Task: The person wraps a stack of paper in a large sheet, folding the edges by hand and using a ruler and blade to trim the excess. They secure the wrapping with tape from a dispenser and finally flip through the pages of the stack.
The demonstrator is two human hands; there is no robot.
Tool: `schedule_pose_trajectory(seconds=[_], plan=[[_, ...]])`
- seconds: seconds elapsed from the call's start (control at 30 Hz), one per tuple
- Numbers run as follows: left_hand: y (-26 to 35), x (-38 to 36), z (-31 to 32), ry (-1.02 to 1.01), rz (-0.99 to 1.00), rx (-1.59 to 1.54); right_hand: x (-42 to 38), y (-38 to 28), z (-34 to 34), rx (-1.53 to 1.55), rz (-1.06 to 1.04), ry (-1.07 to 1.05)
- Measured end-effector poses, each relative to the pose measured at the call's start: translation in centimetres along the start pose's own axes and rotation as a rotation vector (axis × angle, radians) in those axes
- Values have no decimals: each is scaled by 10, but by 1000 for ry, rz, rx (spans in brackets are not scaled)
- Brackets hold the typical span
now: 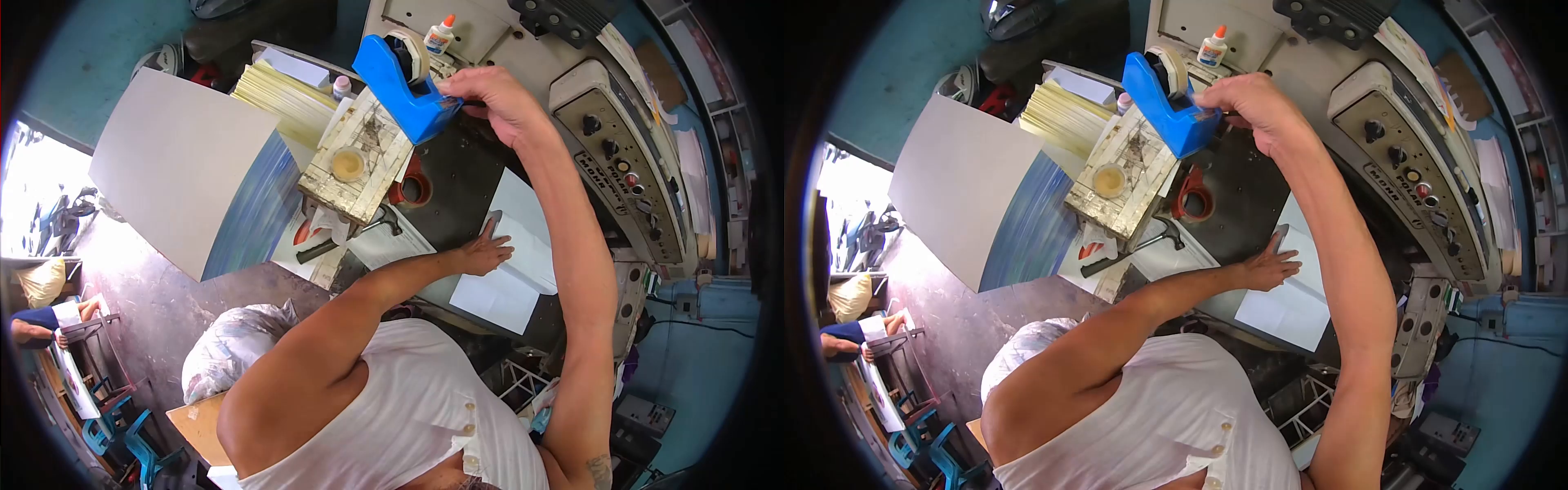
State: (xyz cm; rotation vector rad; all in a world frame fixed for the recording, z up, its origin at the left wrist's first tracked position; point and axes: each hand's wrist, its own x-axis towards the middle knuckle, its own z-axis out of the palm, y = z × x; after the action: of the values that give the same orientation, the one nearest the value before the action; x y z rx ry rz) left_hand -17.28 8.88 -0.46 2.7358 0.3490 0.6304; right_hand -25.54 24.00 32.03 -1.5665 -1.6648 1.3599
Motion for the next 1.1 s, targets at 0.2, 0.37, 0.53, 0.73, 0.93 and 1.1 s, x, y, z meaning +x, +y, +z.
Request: schedule_pose_trajectory(seconds=[0.2,0.37,0.53,0.73,0.93,1.1], plan=[[-1,3,5,-11,3,76,-28,-22,9,159,48,130],[-1,3,8,48,15,125,-51,-12,24,290,-73,216],[-5,6,22,102,0,38,-56,26,36,408,-81,215],[-7,8,13,183,-186,-957,-44,52,52,411,12,123],[-22,-5,43,-11,90,27,-70,85,39,251,-25,124],[-11,2,-42,-211,51,-75,-148,195,-62,64,79,379]])
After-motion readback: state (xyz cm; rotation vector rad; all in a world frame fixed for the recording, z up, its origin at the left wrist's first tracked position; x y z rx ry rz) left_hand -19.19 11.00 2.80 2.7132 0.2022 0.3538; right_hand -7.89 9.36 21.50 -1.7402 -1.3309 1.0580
